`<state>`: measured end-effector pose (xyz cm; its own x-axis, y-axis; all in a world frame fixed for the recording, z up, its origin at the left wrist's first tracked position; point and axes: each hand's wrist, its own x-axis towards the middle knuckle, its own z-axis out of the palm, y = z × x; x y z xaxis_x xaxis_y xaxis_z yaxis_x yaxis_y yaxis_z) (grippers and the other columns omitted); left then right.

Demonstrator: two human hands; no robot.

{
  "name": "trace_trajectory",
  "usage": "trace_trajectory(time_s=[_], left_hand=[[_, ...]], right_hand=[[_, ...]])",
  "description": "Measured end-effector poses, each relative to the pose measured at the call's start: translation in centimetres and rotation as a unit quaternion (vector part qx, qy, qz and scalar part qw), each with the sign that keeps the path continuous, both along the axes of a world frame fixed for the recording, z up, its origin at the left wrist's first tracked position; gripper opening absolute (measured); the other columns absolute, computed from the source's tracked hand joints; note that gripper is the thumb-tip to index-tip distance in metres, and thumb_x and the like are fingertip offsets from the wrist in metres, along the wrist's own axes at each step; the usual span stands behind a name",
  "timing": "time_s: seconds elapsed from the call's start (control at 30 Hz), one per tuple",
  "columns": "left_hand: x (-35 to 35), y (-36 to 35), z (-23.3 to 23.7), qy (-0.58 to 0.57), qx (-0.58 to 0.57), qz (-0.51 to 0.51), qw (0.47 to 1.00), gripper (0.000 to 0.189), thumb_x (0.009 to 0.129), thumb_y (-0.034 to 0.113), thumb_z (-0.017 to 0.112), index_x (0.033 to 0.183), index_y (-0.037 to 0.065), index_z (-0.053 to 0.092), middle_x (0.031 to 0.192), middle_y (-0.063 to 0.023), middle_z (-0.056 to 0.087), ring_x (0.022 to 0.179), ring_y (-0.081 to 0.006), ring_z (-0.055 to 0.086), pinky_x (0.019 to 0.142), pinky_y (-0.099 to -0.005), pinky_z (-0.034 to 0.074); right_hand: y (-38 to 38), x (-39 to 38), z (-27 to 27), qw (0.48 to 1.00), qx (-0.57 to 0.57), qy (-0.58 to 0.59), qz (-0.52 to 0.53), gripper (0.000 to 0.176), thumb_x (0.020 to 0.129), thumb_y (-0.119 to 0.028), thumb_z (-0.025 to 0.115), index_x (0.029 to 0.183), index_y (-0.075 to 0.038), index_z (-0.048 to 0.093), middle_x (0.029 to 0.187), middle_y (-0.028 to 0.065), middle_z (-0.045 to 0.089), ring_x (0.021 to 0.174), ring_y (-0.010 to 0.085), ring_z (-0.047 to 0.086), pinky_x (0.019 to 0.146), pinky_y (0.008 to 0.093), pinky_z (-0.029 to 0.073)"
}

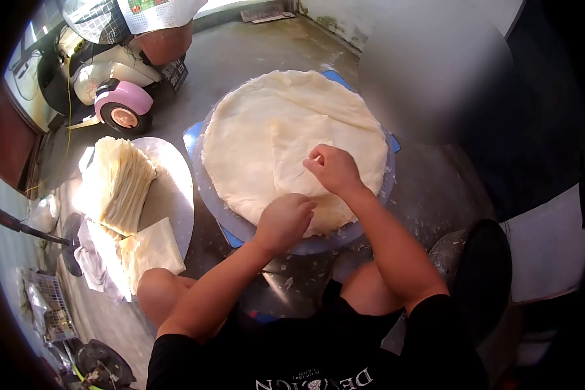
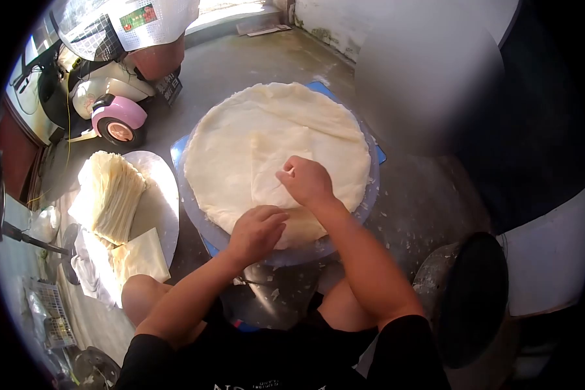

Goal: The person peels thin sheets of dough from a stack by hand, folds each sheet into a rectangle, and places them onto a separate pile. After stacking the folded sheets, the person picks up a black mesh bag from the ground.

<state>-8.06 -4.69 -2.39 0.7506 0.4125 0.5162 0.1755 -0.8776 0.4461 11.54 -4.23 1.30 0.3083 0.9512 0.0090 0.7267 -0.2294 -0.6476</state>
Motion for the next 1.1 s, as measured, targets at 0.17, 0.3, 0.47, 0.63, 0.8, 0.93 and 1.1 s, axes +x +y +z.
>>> trace_trajectory(time_s=[0.17,0.3,0.47,0.63,0.8,0.93,1.1], left_hand=[[-0.7,2.9,-0.7,-0.121,-0.102,0.190,0.969,0.012,0.090,0.005,0.065,0.100,0.004,0.070,0.099,-0.0108,0.068,0.088,-0.0270,0.067,0.073,-0.0360,0.055],[-1.3,3.5,-0.5,-0.143,-0.211,0.208,0.944,0.012,0.092,0.006,0.064,0.101,0.004,0.071,0.098,-0.0094,0.068,0.084,-0.0223,0.067,0.072,-0.0326,0.054],[-3.2,3.3,-0.3,-0.142,-0.349,0.212,0.901,0.014,0.093,0.010,0.064,0.102,0.003,0.072,0.098,-0.0059,0.070,0.081,-0.0135,0.065,0.071,-0.0293,0.053],[-6.1,2.2,-0.1,-0.141,-0.539,0.217,0.802,0.021,0.093,0.017,0.064,0.107,0.002,0.071,0.101,-0.0058,0.071,0.091,-0.0135,0.064,0.080,-0.0300,0.052],[-6.8,1.8,-0.2,-0.250,-0.712,0.144,0.640,0.039,0.098,0.025,0.061,0.128,0.001,0.057,0.118,-0.0088,0.065,0.106,-0.0200,0.063,0.092,-0.0330,0.052],[-7.6,0.3,2.2,-0.340,-0.776,0.108,0.520,0.056,0.101,0.043,0.056,0.134,-0.002,0.049,0.129,-0.0171,0.058,0.117,-0.0270,0.059,0.100,-0.0386,0.049],[-11.7,-1.8,6.4,-0.539,-0.732,-0.021,0.417,0.075,0.099,0.060,0.048,0.141,-0.003,0.043,0.138,-0.0159,0.054,0.126,-0.0297,0.053,0.106,-0.0431,0.045]], right_hand=[[-1.3,3.4,-2.7,0.980,-0.104,-0.085,-0.144,0.052,0.077,-0.045,0.079,0.102,0.000,0.068,0.091,0.0192,0.072,0.089,0.0346,0.070,0.081,0.0445,0.054],[-0.6,3.8,-2.2,0.971,-0.196,0.086,-0.106,0.048,0.070,-0.035,0.082,0.094,0.004,0.069,0.089,0.0196,0.072,0.082,0.0331,0.071,0.077,0.0427,0.055],[0.3,4.2,-5.6,0.978,-0.056,0.177,-0.094,0.032,0.071,-0.015,0.079,0.091,0.007,0.068,0.085,0.0154,0.069,0.074,0.0248,0.068,0.067,0.0384,0.055],[1.1,4.3,-5.3,0.833,-0.025,0.536,-0.136,0.040,0.079,0.002,0.067,0.118,0.007,0.059,0.107,0.0181,0.068,0.091,0.0310,0.069,0.080,0.0430,0.058],[2.3,-1.3,3.8,0.840,0.080,0.536,-0.018,0.043,0.084,0.002,0.062,0.126,0.007,0.054,0.115,0.0174,0.065,0.097,0.0278,0.068,0.084,0.0399,0.059],[4.0,-7.2,10.7,0.855,-0.007,0.501,0.129,0.042,0.085,-0.001,0.063,0.126,0.005,0.055,0.114,0.0144,0.065,0.097,0.0238,0.068,0.084,0.0370,0.058],[4.5,-16.8,18.1,0.807,-0.086,0.499,0.303,0.048,0.084,-0.002,0.065,0.130,0.004,0.054,0.115,0.0118,0.066,0.098,0.0203,0.068,0.085,0.0334,0.057]])
